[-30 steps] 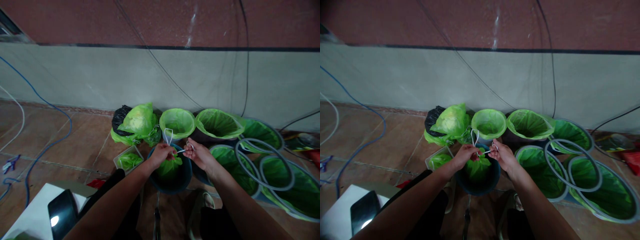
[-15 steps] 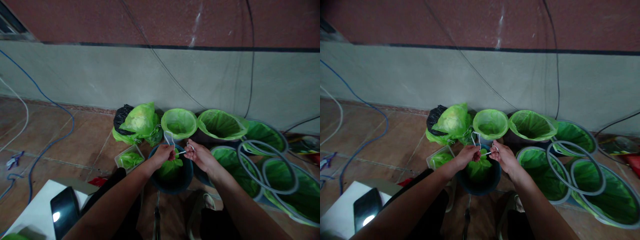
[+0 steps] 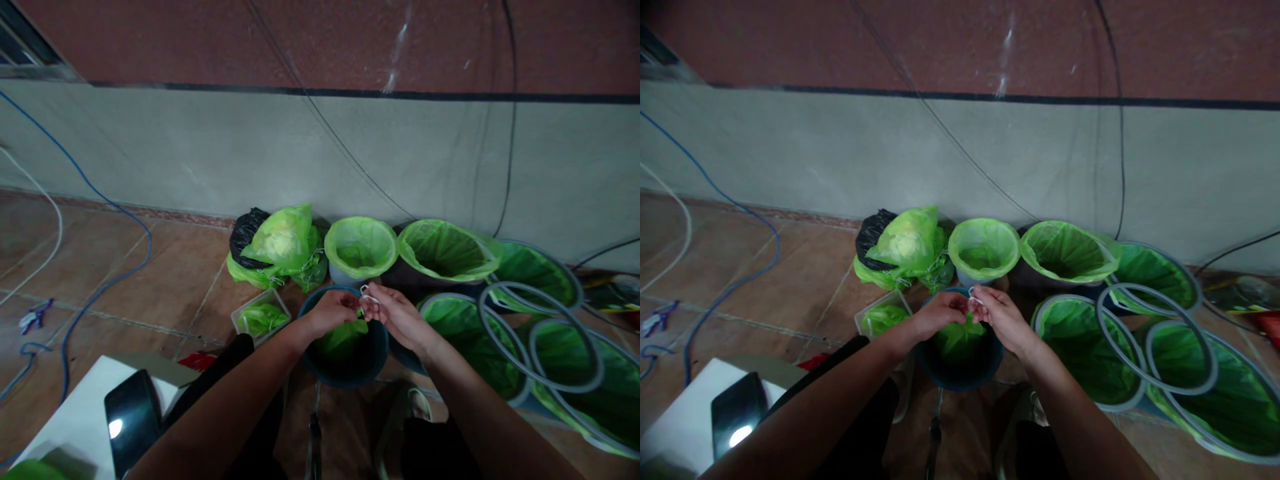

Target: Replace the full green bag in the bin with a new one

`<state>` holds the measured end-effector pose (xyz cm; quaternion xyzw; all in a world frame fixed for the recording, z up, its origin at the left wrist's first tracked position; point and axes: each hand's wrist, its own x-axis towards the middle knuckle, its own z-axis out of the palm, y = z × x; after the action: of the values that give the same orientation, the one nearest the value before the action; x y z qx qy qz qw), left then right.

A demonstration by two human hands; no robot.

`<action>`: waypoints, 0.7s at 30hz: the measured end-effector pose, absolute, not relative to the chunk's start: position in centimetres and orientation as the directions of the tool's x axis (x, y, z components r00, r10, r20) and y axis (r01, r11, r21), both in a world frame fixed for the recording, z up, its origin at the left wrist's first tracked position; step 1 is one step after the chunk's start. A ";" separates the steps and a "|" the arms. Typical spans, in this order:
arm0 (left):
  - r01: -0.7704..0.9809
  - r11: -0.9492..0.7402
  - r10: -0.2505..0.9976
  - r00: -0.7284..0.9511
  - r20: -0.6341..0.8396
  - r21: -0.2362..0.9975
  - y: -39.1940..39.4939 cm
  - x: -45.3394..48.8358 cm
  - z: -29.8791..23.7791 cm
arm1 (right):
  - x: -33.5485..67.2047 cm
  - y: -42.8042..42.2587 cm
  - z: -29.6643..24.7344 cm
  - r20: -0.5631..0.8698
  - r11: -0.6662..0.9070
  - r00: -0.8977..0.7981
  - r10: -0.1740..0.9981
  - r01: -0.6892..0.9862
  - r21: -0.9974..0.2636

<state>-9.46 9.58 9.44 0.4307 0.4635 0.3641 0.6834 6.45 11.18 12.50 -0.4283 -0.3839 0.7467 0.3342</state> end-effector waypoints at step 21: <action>0.137 0.157 0.927 0.322 -0.194 0.978 9.3 -9.1 9.1 | 7.5 11.7 10.0 -0.267 -0.189 -0.575 0.773 0.193 -0.963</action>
<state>-9.15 9.27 9.08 0.5572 0.4773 0.3335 0.5921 7.46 11.73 10.01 -0.4045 -0.5973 0.6563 0.2211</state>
